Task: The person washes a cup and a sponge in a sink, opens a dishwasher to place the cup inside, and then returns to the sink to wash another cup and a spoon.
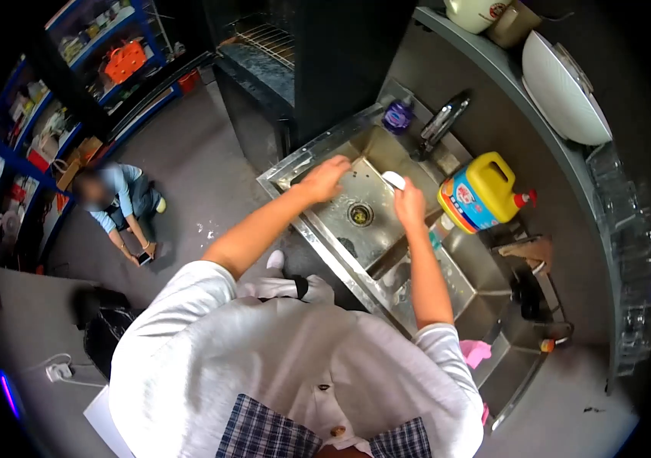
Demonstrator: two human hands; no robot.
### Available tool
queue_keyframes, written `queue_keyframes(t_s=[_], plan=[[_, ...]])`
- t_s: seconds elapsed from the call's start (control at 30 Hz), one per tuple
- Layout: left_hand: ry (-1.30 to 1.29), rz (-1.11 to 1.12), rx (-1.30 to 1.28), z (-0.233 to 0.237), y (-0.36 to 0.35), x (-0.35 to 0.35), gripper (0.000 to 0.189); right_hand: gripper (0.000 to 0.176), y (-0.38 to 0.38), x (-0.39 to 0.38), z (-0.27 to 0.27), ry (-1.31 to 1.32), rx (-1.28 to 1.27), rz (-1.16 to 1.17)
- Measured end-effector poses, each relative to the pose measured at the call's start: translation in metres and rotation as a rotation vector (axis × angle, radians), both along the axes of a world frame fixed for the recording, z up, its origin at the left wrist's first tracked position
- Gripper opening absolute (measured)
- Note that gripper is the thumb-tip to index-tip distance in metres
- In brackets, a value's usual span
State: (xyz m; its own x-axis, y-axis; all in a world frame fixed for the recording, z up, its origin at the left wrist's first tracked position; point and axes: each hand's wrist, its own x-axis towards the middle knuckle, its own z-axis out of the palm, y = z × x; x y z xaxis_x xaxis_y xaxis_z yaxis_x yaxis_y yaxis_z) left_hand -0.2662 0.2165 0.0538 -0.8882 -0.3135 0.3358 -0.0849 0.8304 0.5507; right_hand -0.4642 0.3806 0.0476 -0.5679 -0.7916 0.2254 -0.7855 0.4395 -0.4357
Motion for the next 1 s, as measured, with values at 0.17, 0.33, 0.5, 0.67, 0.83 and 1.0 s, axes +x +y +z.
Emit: queue_keyframes(t_s=[0.17, 0.33, 0.5, 0.67, 0.83, 1.0], plan=[[-0.148, 0.422, 0.062, -0.037, -0.049, 0.072, 0.028, 0.022, 0.032, -0.026, -0.065, 0.085, 0.442, -0.195], [-0.162, 0.608, 0.17, -0.038, -0.055, 0.102, 0.031, 0.022, 0.02, -0.028, -0.05, 0.055, 0.462, -0.18], [-0.03, 0.662, 0.78, -0.083, -0.115, 0.093, 0.032, 0.031, -0.004, -0.036, -0.003, -0.171, -0.29, -0.166], [0.003, 0.752, 0.823, -0.071, -0.134, 0.062, 0.059, 0.028, 0.008, -0.018, -0.082, -0.089, 0.678, -0.236], [-0.105, 0.726, 0.557, -0.082, -0.164, 0.032, 0.053, 0.035, -0.009, -0.018, -0.034, -0.104, 0.192, -0.189], [0.068, 0.554, 0.424, -0.088, -0.167, 0.066, 0.049, 0.038, -0.027, 0.03, -0.059, 0.059, 0.298, -0.496]])
